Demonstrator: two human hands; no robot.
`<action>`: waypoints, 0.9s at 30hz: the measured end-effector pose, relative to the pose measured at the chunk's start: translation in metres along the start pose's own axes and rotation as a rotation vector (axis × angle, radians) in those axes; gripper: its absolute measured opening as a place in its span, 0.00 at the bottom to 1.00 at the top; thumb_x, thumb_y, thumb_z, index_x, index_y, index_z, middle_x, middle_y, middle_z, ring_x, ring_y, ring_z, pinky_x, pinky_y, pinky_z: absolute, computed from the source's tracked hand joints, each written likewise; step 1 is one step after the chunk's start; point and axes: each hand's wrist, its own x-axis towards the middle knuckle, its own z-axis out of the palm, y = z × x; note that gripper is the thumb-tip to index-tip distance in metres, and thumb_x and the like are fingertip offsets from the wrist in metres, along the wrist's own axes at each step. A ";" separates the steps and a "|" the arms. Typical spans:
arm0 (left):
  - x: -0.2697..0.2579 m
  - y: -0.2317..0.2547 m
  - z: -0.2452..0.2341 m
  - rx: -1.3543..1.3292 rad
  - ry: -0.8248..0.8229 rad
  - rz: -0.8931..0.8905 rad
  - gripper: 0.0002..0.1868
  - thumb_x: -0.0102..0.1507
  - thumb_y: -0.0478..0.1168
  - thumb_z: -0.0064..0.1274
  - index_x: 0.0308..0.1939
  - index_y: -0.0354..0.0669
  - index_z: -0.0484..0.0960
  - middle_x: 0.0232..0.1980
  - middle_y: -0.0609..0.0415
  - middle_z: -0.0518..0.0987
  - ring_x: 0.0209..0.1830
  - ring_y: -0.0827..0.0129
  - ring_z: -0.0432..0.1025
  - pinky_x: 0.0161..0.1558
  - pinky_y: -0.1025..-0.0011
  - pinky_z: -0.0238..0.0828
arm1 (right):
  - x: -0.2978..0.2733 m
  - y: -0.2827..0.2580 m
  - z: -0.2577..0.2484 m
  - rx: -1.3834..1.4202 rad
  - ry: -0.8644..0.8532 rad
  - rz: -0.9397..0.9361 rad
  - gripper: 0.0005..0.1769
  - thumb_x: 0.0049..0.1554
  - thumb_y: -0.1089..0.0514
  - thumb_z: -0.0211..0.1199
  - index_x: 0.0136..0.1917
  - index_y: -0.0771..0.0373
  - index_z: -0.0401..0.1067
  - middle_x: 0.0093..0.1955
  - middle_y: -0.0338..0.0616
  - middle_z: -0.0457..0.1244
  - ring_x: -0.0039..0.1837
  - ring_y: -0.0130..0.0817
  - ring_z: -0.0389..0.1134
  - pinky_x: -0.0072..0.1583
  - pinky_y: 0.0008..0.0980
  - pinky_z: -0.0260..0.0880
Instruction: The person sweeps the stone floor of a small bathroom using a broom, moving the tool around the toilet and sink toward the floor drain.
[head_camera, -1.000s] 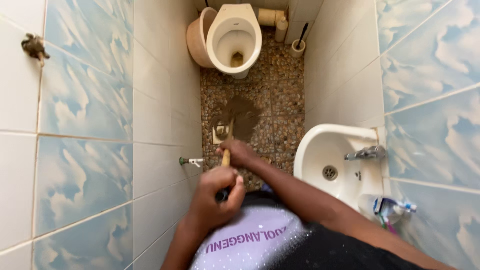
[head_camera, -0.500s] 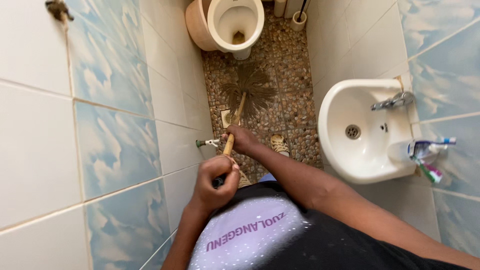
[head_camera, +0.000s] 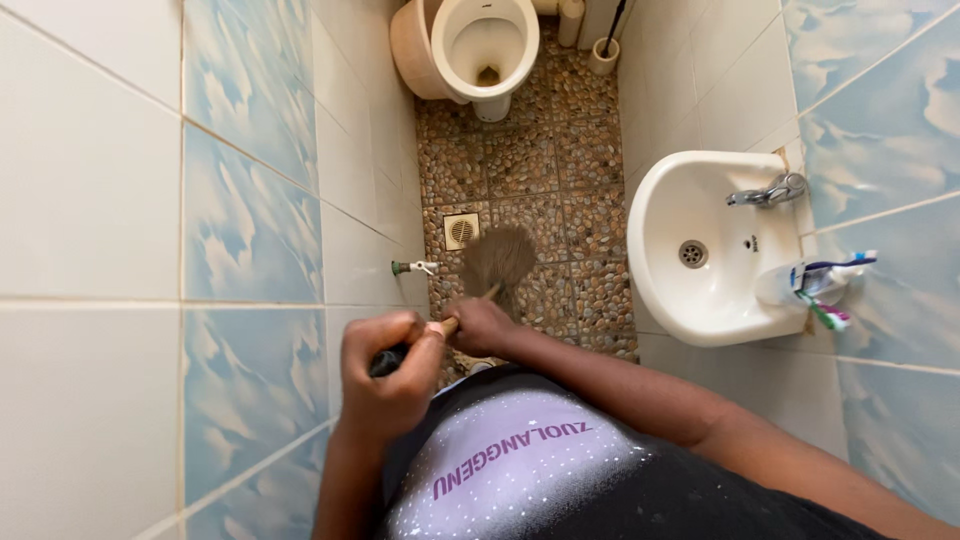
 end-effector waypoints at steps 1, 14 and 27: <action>-0.003 0.006 0.006 0.000 0.013 -0.004 0.20 0.60 0.28 0.53 0.18 0.37 0.60 0.16 0.58 0.58 0.16 0.82 0.52 0.20 0.73 0.49 | -0.008 0.002 -0.002 -0.006 -0.010 -0.007 0.15 0.52 0.45 0.66 0.43 0.58 0.76 0.47 0.52 0.68 0.50 0.53 0.71 0.52 0.51 0.70; -0.064 0.019 0.125 -0.025 0.026 -0.075 0.14 0.59 0.28 0.53 0.20 0.36 0.68 0.23 0.56 0.73 0.22 0.77 0.66 0.25 0.72 0.62 | -0.040 0.076 -0.028 -0.087 -0.007 0.010 0.20 0.63 0.40 0.58 0.42 0.56 0.75 0.44 0.46 0.69 0.46 0.45 0.71 0.49 0.48 0.70; -0.088 -0.009 0.092 -0.130 0.062 -0.080 0.19 0.62 0.27 0.53 0.17 0.39 0.66 0.19 0.58 0.68 0.18 0.77 0.61 0.22 0.74 0.57 | -0.080 0.057 -0.026 -0.178 0.004 0.042 0.15 0.63 0.40 0.57 0.48 0.51 0.73 0.49 0.37 0.67 0.50 0.38 0.69 0.53 0.45 0.70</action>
